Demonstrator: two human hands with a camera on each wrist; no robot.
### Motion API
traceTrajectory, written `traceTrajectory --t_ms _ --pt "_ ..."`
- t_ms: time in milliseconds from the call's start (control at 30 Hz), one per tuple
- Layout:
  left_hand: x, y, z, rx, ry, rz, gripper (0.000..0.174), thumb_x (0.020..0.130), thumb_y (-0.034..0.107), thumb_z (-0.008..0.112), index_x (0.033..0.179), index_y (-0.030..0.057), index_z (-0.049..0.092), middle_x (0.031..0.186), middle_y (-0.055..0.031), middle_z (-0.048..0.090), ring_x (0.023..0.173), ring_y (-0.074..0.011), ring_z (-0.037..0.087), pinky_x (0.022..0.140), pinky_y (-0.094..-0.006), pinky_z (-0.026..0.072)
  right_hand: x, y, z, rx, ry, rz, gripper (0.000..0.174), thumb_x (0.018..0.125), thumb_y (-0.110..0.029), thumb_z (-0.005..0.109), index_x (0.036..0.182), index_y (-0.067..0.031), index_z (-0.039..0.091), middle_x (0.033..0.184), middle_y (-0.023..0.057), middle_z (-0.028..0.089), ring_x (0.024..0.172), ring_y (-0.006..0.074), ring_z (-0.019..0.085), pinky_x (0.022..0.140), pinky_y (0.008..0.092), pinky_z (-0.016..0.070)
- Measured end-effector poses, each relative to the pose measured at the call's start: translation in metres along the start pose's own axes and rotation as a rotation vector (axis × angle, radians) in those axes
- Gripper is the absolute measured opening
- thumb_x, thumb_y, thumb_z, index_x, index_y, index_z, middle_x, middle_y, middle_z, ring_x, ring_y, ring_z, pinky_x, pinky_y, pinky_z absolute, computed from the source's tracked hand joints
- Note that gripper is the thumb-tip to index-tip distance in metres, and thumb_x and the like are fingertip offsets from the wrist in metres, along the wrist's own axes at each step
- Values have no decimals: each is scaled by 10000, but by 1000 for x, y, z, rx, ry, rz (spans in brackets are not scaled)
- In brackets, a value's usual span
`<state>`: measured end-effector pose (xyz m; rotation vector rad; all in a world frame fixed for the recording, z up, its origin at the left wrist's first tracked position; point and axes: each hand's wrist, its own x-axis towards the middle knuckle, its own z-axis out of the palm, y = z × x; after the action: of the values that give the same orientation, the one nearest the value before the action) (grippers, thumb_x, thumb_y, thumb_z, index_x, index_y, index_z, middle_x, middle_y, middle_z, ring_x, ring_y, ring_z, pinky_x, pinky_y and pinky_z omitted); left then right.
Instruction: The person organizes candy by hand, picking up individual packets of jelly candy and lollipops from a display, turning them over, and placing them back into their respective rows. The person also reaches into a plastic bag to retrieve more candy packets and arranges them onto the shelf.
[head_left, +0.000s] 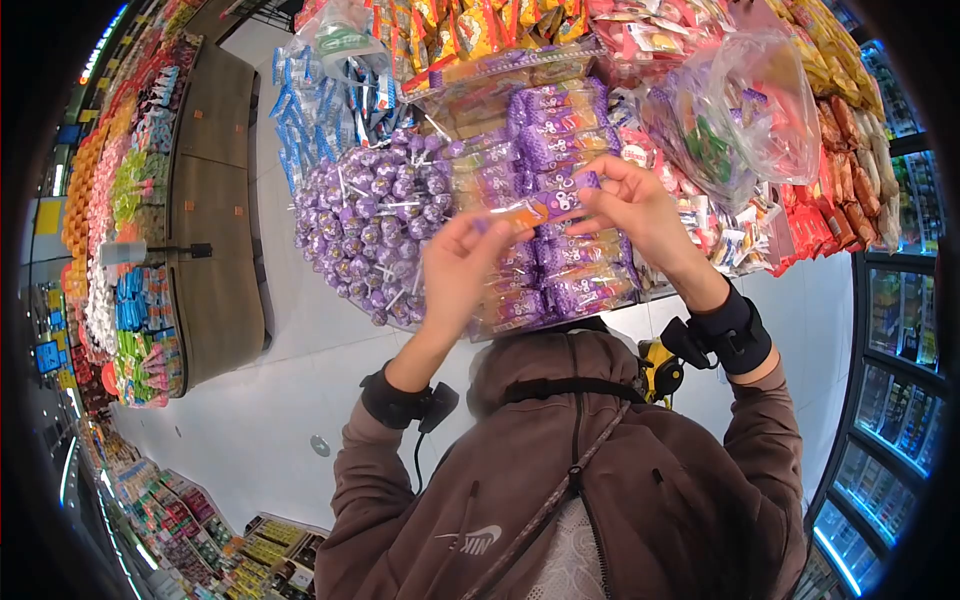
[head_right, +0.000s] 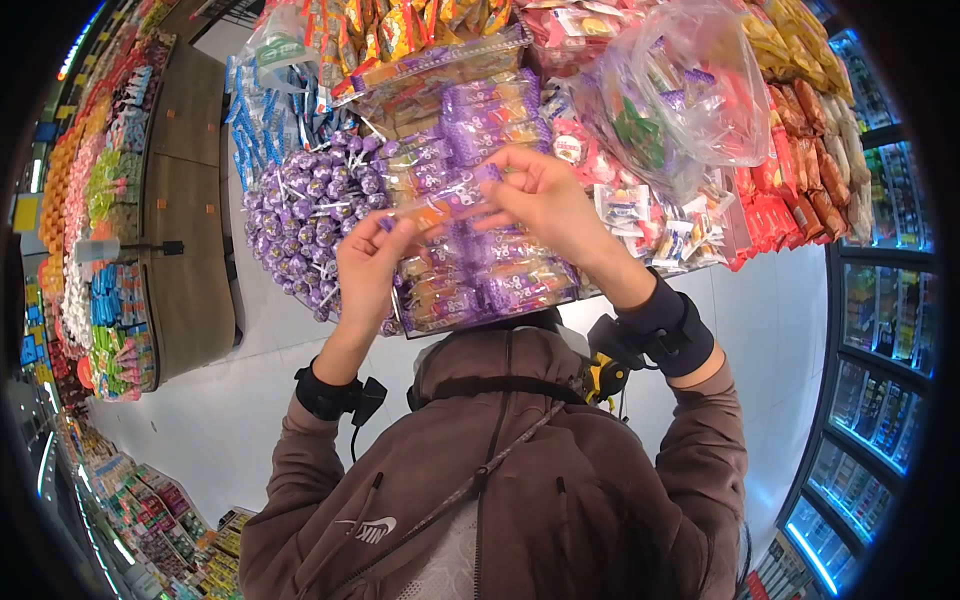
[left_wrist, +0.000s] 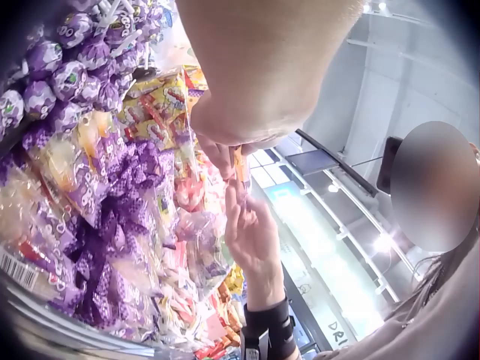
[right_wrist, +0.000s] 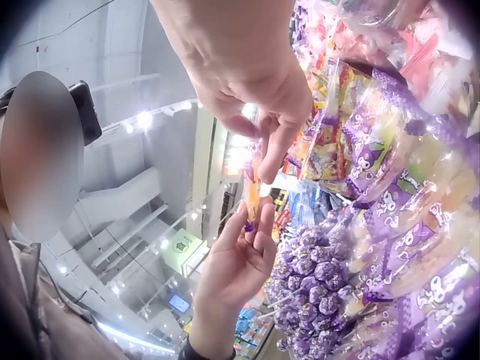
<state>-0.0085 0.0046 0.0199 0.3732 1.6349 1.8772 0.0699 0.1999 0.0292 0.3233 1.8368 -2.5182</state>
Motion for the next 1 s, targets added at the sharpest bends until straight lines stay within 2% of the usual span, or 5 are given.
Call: traceTrajectory --t_ms 67,300,467,567,1000 --pt "11 2 -7 -56 105 59 190 844 100 566 974 -38 565 841 -88 645 680 -96 602 623 -206 477 -4 2 4 -81 -36 32 119 860 -89 513 945 -9 492 789 68 636 751 133 627 629 237 512" --pt "31 6 -7 17 26 32 163 797 93 627 903 -30 611 744 -52 643 643 -62 575 585 -195 465 -13 21 29 -241 -256 314 122 820 -80 540 855 -4 452 737 78 622 727 135 631 558 238 500" --pt "34 2 1 186 -73 -24 169 774 81 655 889 -35 615 708 -53 636 632 -63 579 585 -198 465 -18 22 42 -239 -309 391 393 819 -94 533 1181 13 426 814 112 643 690 146 628 565 246 503" --pt "34 2 1 193 -106 -46 163 773 82 656 879 -36 617 701 -53 635 626 -60 577 572 -192 461 -19 25 42 -260 -345 412 408 817 -92 534 1193 8 412 819 111 642 683 144 627 569 244 502" --pt "35 -11 -7 208 -134 -98 199 762 143 677 855 -28 635 727 -64 642 636 -67 572 559 -200 456 -22 30 44 -203 -365 448 264 826 -104 537 1034 45 470 835 127 641 688 166 635 561 244 500"
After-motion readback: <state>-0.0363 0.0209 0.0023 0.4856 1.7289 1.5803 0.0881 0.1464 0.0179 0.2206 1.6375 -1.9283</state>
